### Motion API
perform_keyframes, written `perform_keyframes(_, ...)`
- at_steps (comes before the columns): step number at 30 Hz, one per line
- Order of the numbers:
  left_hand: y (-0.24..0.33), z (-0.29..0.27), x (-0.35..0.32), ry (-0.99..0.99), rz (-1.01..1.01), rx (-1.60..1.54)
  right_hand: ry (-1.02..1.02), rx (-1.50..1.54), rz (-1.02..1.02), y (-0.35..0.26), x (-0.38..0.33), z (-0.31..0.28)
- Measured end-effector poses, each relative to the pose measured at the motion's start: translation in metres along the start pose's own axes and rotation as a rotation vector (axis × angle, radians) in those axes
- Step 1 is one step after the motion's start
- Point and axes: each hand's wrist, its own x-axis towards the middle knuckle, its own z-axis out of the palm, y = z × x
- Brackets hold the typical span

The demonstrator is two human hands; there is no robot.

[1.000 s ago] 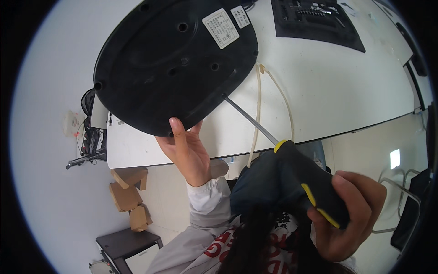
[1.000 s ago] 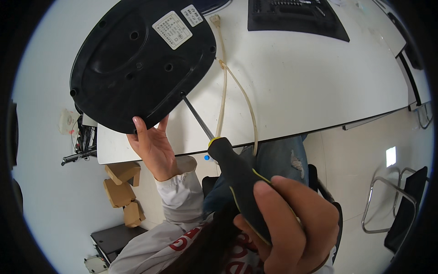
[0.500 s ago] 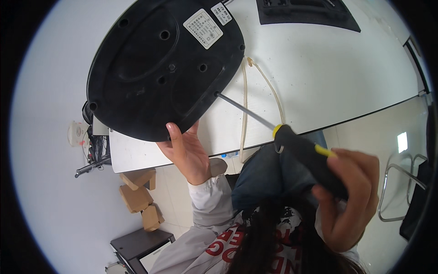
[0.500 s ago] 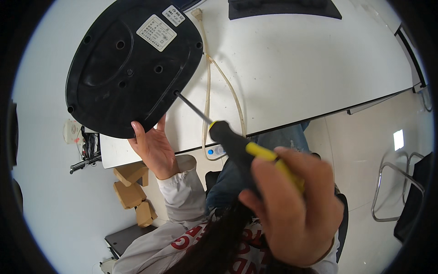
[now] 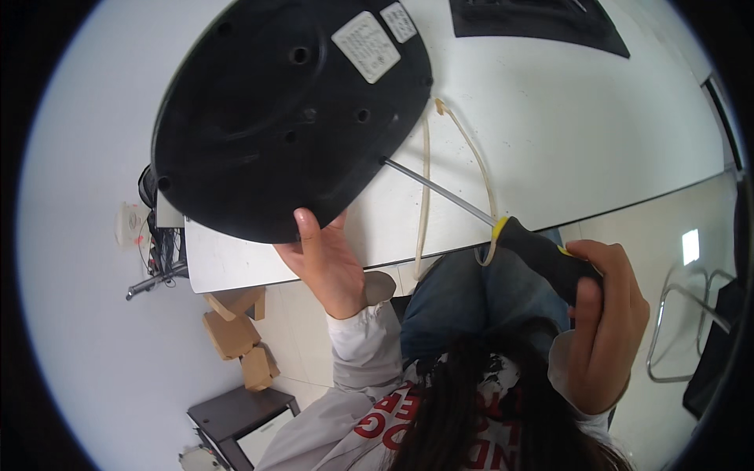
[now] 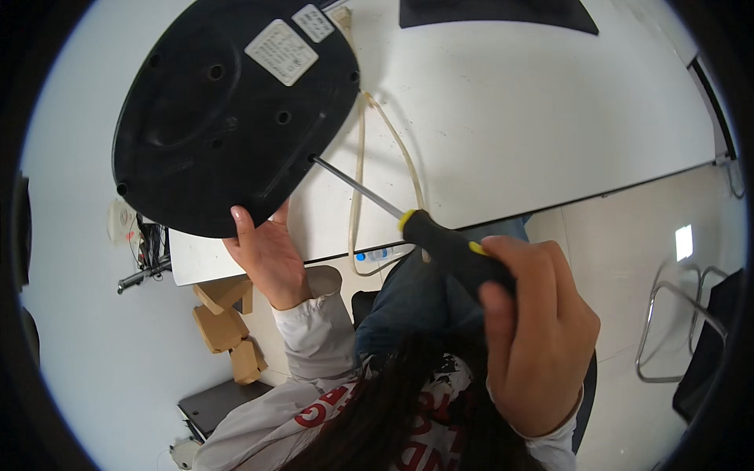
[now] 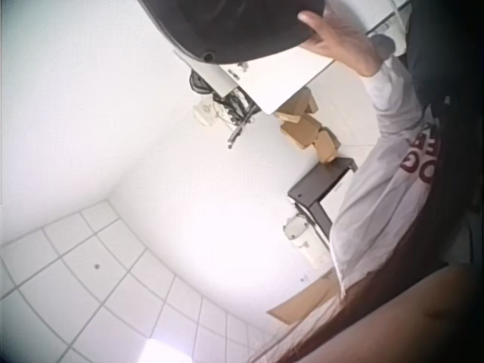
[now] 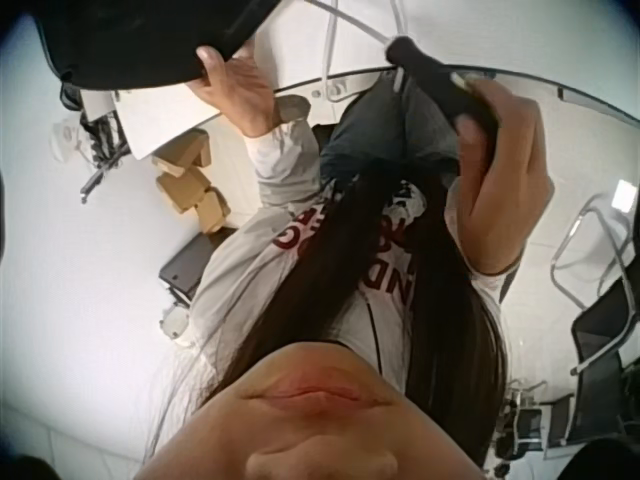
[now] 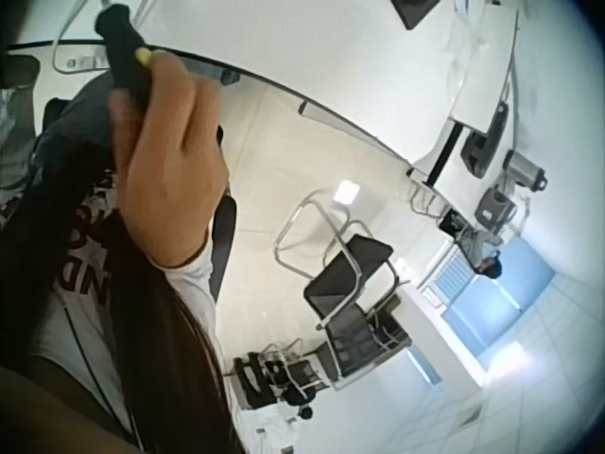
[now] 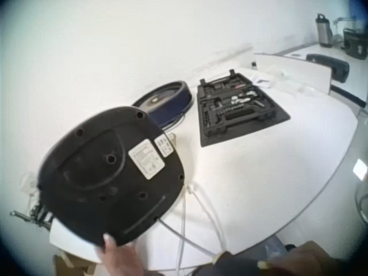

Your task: The person uses a screwdriver to tighten screws on the underside of a black plastic device base. They repeatedly pick up screws from the table, align them with screw holes, and turn the screwdriver to secure them. The device remains on the table throughout the process.

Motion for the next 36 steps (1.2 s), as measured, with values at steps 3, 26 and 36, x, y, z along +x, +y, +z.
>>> perform_keyframes(3, 0.001, -0.001, -0.006, 0.029, -0.053, 0.01, 0.111, -0.057, -0.089, 0.006, 0.003, 0.01)
perform_keyframes(26, 0.007, -0.007, -0.003, -0.11, -0.203, -0.073, -0.094, -0.373, -0.043, -0.005, -0.005, -0.009)
perform_keyframes(36, 0.005, -0.019, 0.001, -0.242, -0.1, 0.119, -0.176, -0.3, 0.034, -0.007, -0.006, -0.008)
